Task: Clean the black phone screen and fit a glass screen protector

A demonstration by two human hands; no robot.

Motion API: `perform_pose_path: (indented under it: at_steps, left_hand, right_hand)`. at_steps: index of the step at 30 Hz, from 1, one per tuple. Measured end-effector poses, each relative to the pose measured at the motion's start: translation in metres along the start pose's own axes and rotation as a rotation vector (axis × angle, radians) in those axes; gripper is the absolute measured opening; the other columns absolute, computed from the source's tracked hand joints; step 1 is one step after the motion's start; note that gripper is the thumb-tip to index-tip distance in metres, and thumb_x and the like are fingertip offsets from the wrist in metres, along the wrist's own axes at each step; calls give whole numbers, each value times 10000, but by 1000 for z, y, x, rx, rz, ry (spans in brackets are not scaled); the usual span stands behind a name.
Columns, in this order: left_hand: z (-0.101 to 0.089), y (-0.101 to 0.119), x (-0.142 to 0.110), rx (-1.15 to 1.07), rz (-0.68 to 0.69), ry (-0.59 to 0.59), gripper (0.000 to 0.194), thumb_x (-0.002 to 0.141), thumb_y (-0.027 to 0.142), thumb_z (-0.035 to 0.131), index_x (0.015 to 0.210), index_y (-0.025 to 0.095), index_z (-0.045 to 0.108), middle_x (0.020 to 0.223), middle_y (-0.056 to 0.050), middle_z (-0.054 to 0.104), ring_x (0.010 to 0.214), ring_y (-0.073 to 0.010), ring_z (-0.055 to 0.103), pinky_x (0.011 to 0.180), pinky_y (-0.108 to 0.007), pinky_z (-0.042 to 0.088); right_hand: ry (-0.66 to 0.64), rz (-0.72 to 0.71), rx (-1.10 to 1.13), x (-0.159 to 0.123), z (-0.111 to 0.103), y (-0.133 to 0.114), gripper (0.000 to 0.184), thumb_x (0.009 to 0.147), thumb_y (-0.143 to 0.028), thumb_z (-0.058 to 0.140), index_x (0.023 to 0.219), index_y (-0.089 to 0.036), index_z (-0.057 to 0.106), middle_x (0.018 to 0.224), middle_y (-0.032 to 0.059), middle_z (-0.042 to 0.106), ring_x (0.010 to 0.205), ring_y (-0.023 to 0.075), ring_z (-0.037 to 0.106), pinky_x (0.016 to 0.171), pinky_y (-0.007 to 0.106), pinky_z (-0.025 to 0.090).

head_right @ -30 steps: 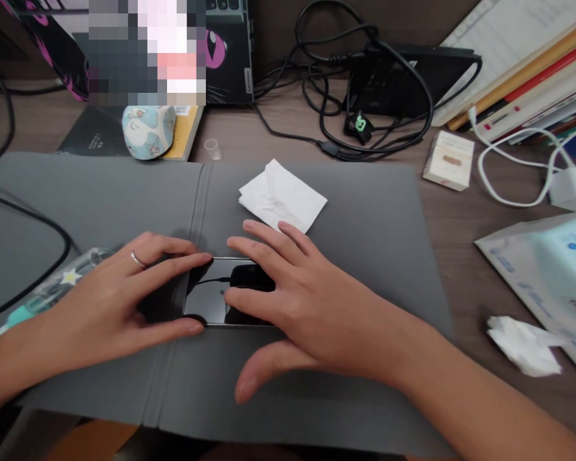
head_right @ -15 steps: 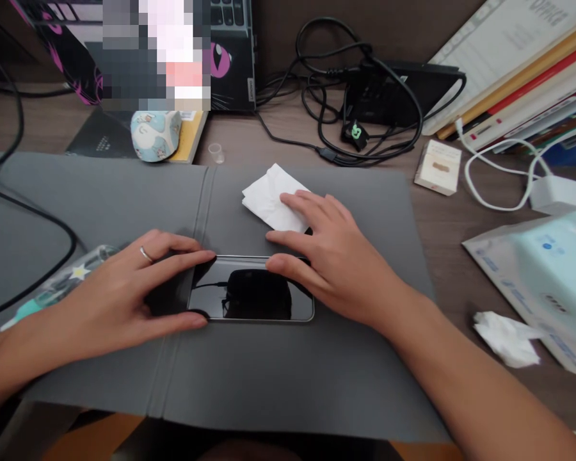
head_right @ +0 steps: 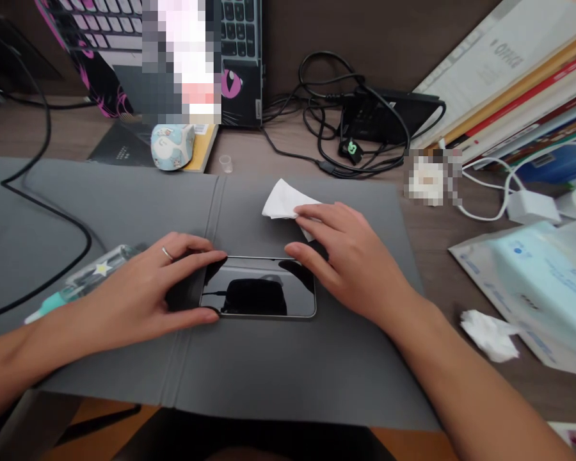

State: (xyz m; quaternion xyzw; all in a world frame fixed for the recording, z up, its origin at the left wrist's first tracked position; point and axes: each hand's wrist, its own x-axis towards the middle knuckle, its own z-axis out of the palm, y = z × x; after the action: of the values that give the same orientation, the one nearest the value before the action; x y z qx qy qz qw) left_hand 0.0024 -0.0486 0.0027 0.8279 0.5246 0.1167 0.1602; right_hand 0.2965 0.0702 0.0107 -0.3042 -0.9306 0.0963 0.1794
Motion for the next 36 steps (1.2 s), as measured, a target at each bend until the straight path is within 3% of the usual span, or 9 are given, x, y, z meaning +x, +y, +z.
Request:
perform_pose_path:
  at_steps: [4, 9, 13, 15, 18, 22, 27, 32, 36]
  left_hand:
    - [-2, 2, 1, -47, -57, -6, 740, 889, 580, 663, 1461, 192, 400, 1358, -110, 550, 1195, -272, 554, 978, -420, 521]
    - [-1, 2, 3, -66, -19, -2, 706, 890, 553, 673, 1433, 183, 417, 1364, -122, 552, 1194, -279, 554, 987, -428, 510]
    - [-1, -2, 3, -71, -6, 14, 758, 882, 601, 662, 1452, 176, 398, 1377, -137, 544, 1213, -292, 533, 992, -441, 506]
    - [-3, -3, 3, -84, -8, 24, 810, 858, 635, 674, 1463, 178, 387, 1391, -139, 536, 1240, -301, 511, 1006, -448, 499]
    - [-6, -4, 4, -101, 17, 33, 823, 850, 645, 678, 1464, 185, 380, 1393, -137, 544, 1243, -302, 507, 1020, -454, 486]
    - [-6, -2, 5, -127, 90, 29, 750, 873, 548, 698, 1450, 193, 374, 1351, -129, 586, 1201, -291, 542, 1025, -461, 469]
    - [-5, -2, 6, -160, 93, 21, 706, 866, 460, 728, 1428, 187, 400, 1326, -128, 598, 1183, -288, 558, 1011, -460, 469]
    - [-4, -2, 6, -160, 83, 18, 657, 887, 407, 711, 1421, 177, 406, 1335, -124, 588, 1195, -275, 553, 1012, -436, 471]
    - [-5, -2, 6, -183, 68, 17, 653, 876, 415, 719, 1411, 194, 416, 1322, -112, 596, 1185, -269, 558, 1001, -429, 477]
  right_hand:
    - [-15, -110, 155, -7, -11, -11, 335, 1042, -335, 478, 1293, -188, 645, 1347, 137, 657, 1249, 282, 608, 1074, 462, 471]
    - [-245, -401, 301, -12, -10, -24, 349, 1011, -457, 550, 1131, -159, 686, 1214, 136, 713, 1155, 269, 635, 1027, 457, 480]
    - [-280, -347, 357, -12, -20, -37, 252, 1012, -395, 568, 1006, -174, 689, 1169, 125, 688, 1080, 234, 633, 929, 389, 507]
    - [-278, -293, 313, -10, -30, -50, 168, 1019, -285, 550, 1000, -186, 686, 1093, 103, 681, 967, 204, 635, 833, 344, 508]
    - [-322, -286, 215, -1, -37, -69, 222, 1024, -175, 469, 946, -191, 676, 900, 66, 652, 758, 178, 582, 657, 315, 451]
    - [-383, -318, 108, 15, -14, -78, 224, 952, -44, 469, 844, -171, 618, 815, 50, 594, 675, 168, 503, 578, 299, 378]
    - [-364, -252, 133, 21, 24, -72, 196, 913, 8, 492, 853, -165, 561, 907, 47, 562, 771, 174, 483, 646, 299, 388]
    - [-286, -213, 157, 20, 30, -66, 158, 954, -39, 493, 879, -159, 562, 915, 50, 540, 782, 176, 473, 671, 313, 393]
    - [-298, -241, 227, 22, 34, -71, 190, 966, -39, 460, 876, -167, 568, 934, 57, 572, 803, 177, 497, 702, 315, 414]
